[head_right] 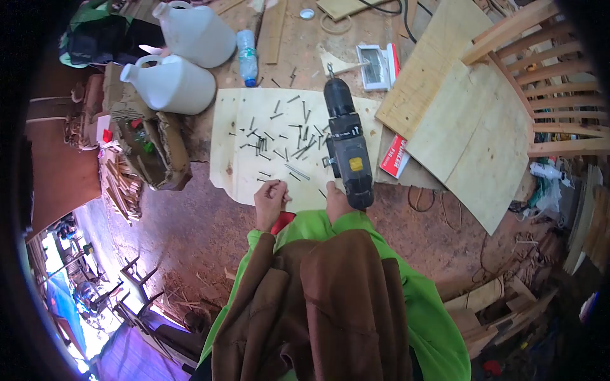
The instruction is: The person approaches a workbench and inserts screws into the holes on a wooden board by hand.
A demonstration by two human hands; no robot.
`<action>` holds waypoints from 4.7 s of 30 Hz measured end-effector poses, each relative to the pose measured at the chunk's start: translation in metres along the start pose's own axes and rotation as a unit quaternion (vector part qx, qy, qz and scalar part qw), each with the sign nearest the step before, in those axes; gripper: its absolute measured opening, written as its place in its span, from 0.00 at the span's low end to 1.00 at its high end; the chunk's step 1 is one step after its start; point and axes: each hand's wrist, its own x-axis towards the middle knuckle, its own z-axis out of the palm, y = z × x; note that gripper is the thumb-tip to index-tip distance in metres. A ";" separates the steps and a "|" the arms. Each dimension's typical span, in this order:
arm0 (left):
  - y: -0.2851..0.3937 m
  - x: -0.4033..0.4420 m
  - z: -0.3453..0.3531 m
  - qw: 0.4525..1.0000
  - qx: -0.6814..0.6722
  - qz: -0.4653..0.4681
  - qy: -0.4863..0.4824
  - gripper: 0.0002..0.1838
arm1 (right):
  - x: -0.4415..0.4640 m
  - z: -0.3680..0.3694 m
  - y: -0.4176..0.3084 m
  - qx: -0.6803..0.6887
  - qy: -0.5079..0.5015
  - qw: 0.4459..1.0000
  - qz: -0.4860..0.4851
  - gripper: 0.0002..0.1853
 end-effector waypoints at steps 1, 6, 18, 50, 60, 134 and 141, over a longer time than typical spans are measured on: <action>0.004 0.000 -0.003 1.000 -0.008 0.000 -0.012 0.10 | 0.000 0.001 0.002 0.011 0.003 1.000 -0.002 0.07; 0.020 0.028 -0.034 0.995 0.017 0.078 0.067 0.11 | -0.003 0.001 0.006 0.056 0.056 0.997 -0.021 0.05; 0.054 0.095 -0.081 0.984 0.072 0.109 0.118 0.13 | -0.005 0.010 0.012 0.084 0.086 0.992 -0.033 0.08; 0.074 0.173 -0.098 0.991 0.100 0.065 0.059 0.12 | -0.002 0.026 0.018 0.256 0.104 0.959 0.070 0.11; 0.089 0.172 -0.094 0.984 0.165 0.051 0.042 0.13 | -0.004 0.013 0.009 0.157 0.104 0.981 0.043 0.09; 0.002 0.183 -0.079 0.922 0.207 0.149 0.292 0.11 | 0.362 -0.047 -0.195 0.150 -0.184 0.963 -0.130 0.11; -0.003 0.184 -0.078 0.915 0.235 0.148 0.293 0.11 | 0.359 -0.024 -0.182 0.145 -0.112 0.968 -0.170 0.07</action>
